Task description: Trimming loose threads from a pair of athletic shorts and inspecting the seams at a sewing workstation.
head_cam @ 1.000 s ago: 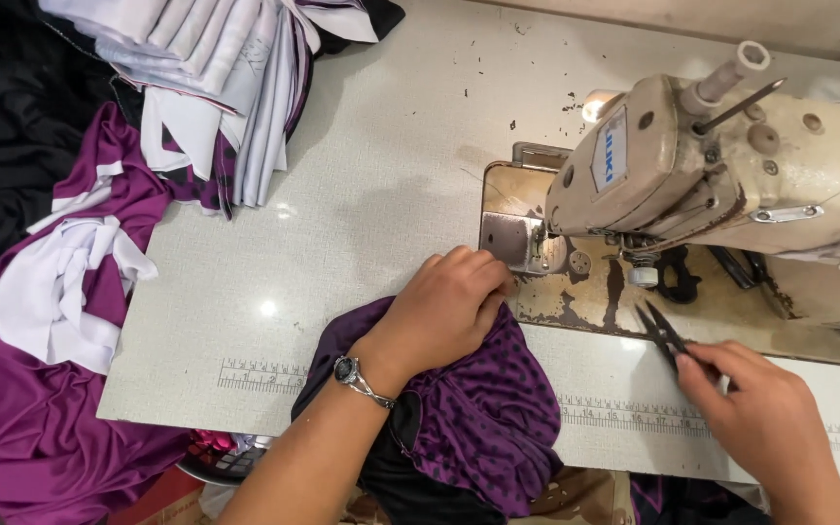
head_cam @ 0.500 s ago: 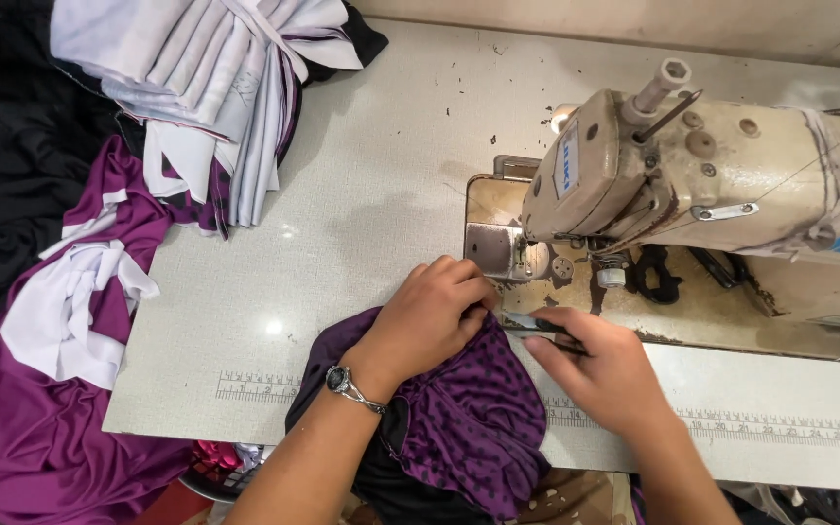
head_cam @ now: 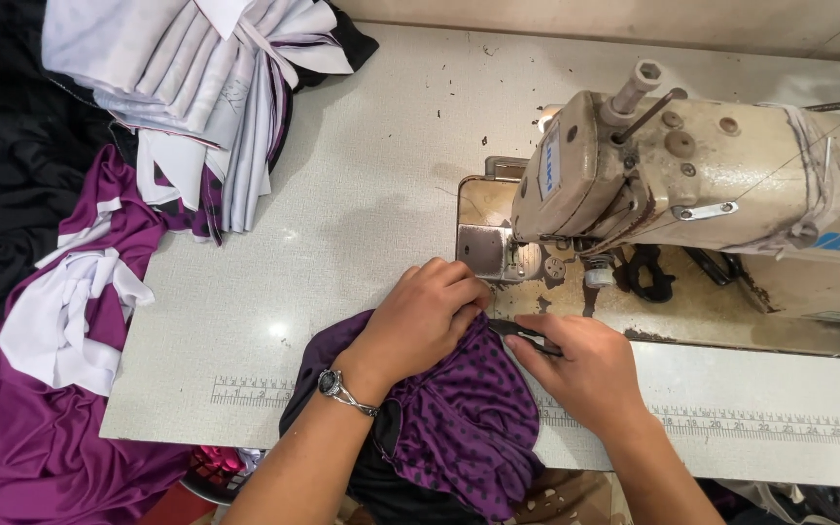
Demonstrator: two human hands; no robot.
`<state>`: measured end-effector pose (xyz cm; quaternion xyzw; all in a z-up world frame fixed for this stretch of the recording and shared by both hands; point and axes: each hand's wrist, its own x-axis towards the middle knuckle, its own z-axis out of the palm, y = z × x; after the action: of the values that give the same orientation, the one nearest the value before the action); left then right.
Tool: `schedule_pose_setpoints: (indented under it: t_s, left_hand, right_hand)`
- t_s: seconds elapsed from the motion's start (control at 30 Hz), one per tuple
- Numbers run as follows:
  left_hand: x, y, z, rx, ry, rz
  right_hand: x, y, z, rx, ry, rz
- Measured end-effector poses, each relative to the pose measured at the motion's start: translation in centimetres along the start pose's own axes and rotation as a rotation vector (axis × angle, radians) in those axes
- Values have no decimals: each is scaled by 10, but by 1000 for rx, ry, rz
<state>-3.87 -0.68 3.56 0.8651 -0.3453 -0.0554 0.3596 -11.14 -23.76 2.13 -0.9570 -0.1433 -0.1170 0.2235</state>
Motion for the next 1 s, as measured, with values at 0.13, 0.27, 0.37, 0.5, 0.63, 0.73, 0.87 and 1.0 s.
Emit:
schedule_pose_setpoints:
  t_s: [0.13, 0.27, 0.37, 0.5, 0.63, 0.73, 0.87, 1.0]
  left_hand:
    - [1, 6, -3, -1, 12, -28]
    - [2, 9, -6, -14, -3, -74]
    - [2, 10, -7, -7, -10, -65]
    - [2, 11, -8, -20, -18, -71]
    - [2, 11, -8, -29, -20, -67]
    - [2, 11, -7, -38, -10, -59]
    - [2, 7, -4, -59, -4, -72]
    - [0, 11, -9, -106, 11, -118]
  right_hand:
    - [3, -4, 0, 2, 41, 27]
    - [6, -10, -3, 13, 56, 40]
    - [5, -5, 0, -7, 57, 6]
    - [5, -5, -1, 3, 50, 4]
    - [5, -4, 0, 15, 50, 11]
    - [6, -4, -1, 38, 49, 12]
    - [5, -1, 1, 140, 42, 92]
    - [-2, 10, 3, 303, 61, 220]
